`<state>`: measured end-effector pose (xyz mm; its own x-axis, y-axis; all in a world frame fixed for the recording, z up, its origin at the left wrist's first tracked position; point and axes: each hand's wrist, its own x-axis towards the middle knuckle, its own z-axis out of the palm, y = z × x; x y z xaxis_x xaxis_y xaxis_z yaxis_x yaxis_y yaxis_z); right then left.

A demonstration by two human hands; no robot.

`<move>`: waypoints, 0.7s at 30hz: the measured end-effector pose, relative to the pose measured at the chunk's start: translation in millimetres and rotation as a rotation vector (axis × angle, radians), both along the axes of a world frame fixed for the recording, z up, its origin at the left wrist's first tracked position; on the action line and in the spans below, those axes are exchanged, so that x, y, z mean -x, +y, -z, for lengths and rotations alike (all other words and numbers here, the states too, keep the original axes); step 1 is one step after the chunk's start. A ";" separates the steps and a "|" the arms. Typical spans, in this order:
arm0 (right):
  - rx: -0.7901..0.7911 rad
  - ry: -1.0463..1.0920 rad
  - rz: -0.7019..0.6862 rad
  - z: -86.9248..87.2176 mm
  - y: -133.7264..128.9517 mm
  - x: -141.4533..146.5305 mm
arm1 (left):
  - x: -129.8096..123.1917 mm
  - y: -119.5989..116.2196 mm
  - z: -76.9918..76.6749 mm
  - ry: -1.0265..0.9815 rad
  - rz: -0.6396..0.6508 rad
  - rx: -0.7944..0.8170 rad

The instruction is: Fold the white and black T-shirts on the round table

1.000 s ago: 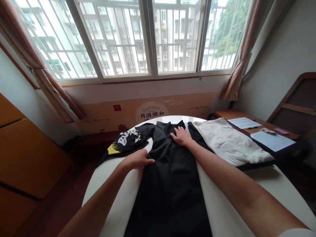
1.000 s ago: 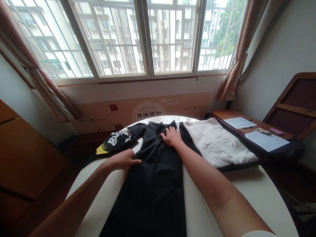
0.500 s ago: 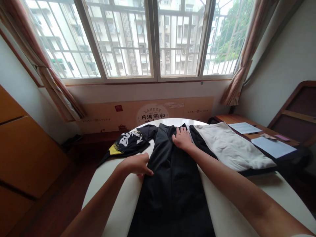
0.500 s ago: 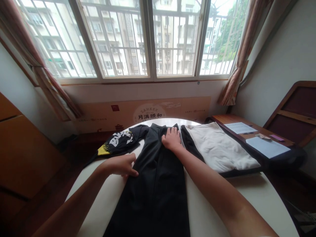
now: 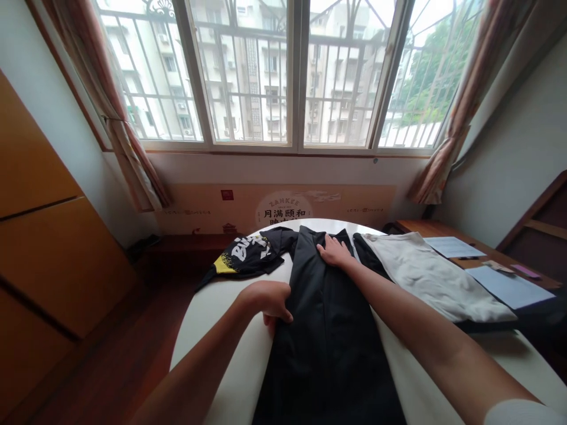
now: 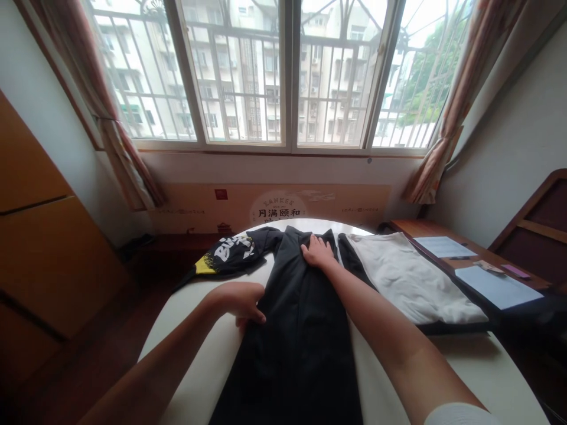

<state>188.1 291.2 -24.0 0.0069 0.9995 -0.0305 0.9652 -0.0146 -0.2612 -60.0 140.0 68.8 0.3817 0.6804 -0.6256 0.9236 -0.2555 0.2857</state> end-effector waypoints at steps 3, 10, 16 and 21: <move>-0.008 -0.013 0.028 1.1 1.4 2.7 | 1.1 1.4 1.0 -0.009 0.013 0.056; -0.046 -0.072 0.075 -3.6 2.1 -0.5 | 8.0 10.5 10.2 -0.073 -0.048 0.206; -0.108 -0.127 0.099 -14.2 0.1 19.8 | 8.6 11.5 9.5 -0.057 -0.009 0.224; -0.087 -0.057 -0.174 -9.0 -13.9 55.2 | 13.9 12.7 7.6 -0.127 0.013 0.047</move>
<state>132.9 277.3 -14.9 -0.1666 0.9847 0.0519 0.9644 0.1737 -0.1994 -73.9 152.7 61.2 0.4684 0.6458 -0.6029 0.8760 -0.2508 0.4119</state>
